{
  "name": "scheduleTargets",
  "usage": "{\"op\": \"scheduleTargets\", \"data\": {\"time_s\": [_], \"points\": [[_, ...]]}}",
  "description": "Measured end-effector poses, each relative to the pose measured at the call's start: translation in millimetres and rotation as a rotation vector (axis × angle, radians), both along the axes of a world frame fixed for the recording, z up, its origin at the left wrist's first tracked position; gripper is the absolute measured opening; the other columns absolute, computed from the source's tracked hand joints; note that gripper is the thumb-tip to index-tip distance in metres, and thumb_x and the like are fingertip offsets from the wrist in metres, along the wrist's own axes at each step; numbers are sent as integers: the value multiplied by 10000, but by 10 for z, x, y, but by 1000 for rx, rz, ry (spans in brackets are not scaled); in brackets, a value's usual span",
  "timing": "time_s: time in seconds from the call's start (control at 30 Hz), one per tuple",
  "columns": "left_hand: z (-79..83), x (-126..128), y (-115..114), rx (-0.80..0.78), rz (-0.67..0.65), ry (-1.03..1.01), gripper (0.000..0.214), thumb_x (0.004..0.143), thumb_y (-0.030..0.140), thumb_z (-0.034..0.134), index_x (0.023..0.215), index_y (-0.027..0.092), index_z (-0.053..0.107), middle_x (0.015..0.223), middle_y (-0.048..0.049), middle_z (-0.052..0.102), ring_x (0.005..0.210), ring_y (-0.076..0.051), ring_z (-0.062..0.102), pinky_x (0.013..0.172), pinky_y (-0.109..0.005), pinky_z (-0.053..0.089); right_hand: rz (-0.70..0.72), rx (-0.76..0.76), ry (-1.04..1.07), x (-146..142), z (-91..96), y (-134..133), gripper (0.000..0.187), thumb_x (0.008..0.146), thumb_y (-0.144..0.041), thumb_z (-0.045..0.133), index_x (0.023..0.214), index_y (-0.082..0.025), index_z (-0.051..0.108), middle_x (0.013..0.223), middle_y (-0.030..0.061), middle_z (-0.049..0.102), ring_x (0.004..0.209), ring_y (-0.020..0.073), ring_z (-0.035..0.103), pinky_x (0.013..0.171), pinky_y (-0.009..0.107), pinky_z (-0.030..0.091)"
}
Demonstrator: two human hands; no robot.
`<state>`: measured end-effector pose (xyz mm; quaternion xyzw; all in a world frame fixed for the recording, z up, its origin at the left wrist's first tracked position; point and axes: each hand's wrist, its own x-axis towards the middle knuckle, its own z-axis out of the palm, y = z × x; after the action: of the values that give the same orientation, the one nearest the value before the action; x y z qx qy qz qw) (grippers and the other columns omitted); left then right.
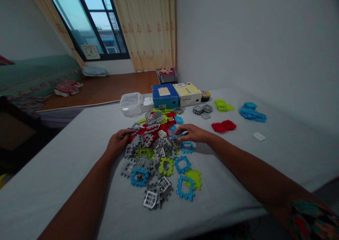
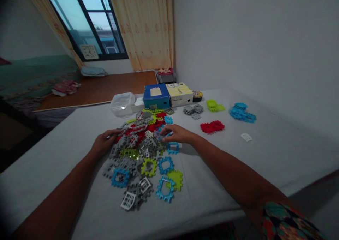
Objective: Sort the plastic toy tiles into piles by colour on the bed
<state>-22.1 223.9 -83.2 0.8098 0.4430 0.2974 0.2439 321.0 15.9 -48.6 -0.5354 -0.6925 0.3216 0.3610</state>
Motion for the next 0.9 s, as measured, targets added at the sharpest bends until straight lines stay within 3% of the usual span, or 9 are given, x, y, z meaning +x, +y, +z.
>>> {"op": "scheduleTargets", "data": {"time_s": [0.1,0.27,0.37,0.5,0.67,0.73,0.8,0.9], "points": [[8,1,-4,3,-10,-4,404,737,400,516,985,200,766,1120,-87,753,1064,-269,684,1001,-407,512,-237,-19,-36,341,7,40,308,812,-343,709,1057,-160,674,1054,76,719,982,201,672,856,322,517],[25,-7,-13,20,-12,9,386,749,398,517,984,220,766,1120,-71,756,1079,-271,681,1020,-410,504,-816,-45,-563,976,-54,-28,283,846,-334,676,1087,-186,677,1189,105,682,1049,231,636,901,346,479],[20,-7,1,18,-7,1,368,734,387,529,962,229,770,1110,-62,761,1070,-269,685,1018,-408,511,-945,-173,-727,1192,-86,-114,340,871,-411,641,1149,-217,669,1245,115,660,1111,267,610,895,375,471],[8,-6,18,7,12,11,375,724,374,532,975,236,774,1102,-50,763,1043,-264,693,1017,-416,516,-976,-258,-789,1257,-113,-155,396,890,-455,609,1210,-226,655,1268,134,652,1169,314,577,901,438,464],[3,-8,11,18,-2,-6,375,733,374,524,976,236,774,1113,-60,758,1070,-268,687,1035,-426,505,-906,-72,-758,1048,-49,-92,360,922,-420,588,1203,-212,673,1295,135,645,1204,326,539,959,471,442],[5,-7,4,17,-4,-8,372,734,370,521,972,234,773,1113,-63,757,1086,-269,682,1043,-427,498,-677,17,-627,820,7,-61,291,935,-358,580,1151,-198,691,1218,117,684,1083,257,611,931,396,469],[10,-4,-3,16,-1,-4,366,730,364,524,966,235,772,1105,-60,760,1089,-270,681,1041,-424,499,-317,51,-455,525,46,-45,258,923,-343,610,1117,-200,698,1121,80,718,942,192,656,870,324,497],[17,-4,-9,15,7,-8,376,729,372,520,969,231,773,1102,-60,760,1086,-269,682,1029,-410,508,61,132,-359,104,39,-54,345,841,-403,727,1131,-217,699,1119,64,717,989,198,653,897,327,495]]}}
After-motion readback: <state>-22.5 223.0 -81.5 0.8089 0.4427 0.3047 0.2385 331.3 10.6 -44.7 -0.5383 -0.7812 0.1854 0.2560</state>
